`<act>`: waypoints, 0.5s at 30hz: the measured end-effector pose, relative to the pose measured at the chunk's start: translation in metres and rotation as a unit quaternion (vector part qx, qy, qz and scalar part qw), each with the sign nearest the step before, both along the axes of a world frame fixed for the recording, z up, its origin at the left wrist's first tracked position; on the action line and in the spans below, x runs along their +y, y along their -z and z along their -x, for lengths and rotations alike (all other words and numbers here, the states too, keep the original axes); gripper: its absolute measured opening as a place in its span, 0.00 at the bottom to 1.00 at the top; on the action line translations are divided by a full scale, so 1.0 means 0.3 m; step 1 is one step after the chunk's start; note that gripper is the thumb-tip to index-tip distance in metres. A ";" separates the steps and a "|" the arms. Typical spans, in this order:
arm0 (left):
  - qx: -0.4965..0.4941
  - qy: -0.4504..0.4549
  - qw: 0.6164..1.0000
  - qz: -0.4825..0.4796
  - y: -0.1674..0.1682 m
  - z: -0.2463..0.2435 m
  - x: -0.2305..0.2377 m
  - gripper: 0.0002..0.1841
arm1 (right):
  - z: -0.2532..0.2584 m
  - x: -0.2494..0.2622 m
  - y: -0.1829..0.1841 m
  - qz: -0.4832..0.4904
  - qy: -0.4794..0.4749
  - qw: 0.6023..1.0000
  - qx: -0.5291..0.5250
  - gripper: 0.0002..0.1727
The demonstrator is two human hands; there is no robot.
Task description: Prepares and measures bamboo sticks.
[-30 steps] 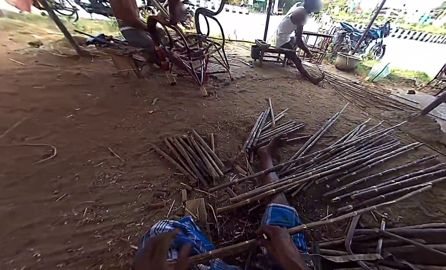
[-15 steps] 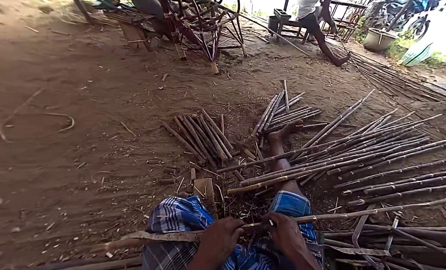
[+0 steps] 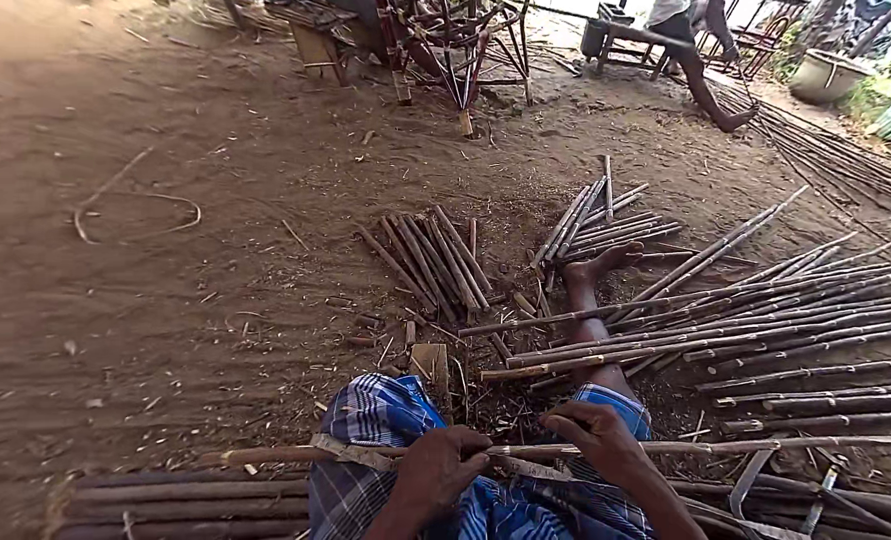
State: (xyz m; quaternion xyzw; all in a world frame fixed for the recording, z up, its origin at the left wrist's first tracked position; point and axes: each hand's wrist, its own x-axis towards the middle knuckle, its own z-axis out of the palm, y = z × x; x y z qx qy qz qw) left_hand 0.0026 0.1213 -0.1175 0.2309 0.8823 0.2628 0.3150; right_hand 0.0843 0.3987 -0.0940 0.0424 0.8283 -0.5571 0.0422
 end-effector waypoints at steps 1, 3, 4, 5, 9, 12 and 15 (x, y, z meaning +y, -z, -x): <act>-0.004 -0.003 1.000 0.000 -0.003 0.001 -0.004 0.16 | 0.023 -0.024 0.016 0.005 -0.034 0.999 -0.011 0.14; -0.009 -0.007 1.000 0.001 -0.007 0.001 -0.004 0.15 | 0.068 -0.072 0.061 0.037 -0.092 0.995 -0.028 0.11; -0.011 -0.009 1.000 0.003 -0.010 -0.001 -0.002 0.15 | 0.084 -0.088 0.085 0.054 -0.117 0.991 -0.036 0.10; -0.015 -0.010 1.000 0.007 -0.014 -0.001 -0.001 0.15 | 0.096 -0.100 0.105 0.062 -0.140 0.987 -0.044 0.10; -0.021 -0.011 1.000 0.016 -0.021 0.001 0.004 0.16 | 0.124 -0.127 0.131 0.014 -0.173 0.983 -0.060 0.11; -0.020 -0.010 1.000 0.014 -0.015 -0.003 0.004 0.16 | 0.125 -0.137 0.142 -0.012 -0.182 0.981 -0.059 0.11; -0.012 -0.004 1.000 0.005 -0.011 -0.005 0.005 0.17 | 0.123 -0.135 0.144 -0.020 -0.190 0.980 -0.057 0.10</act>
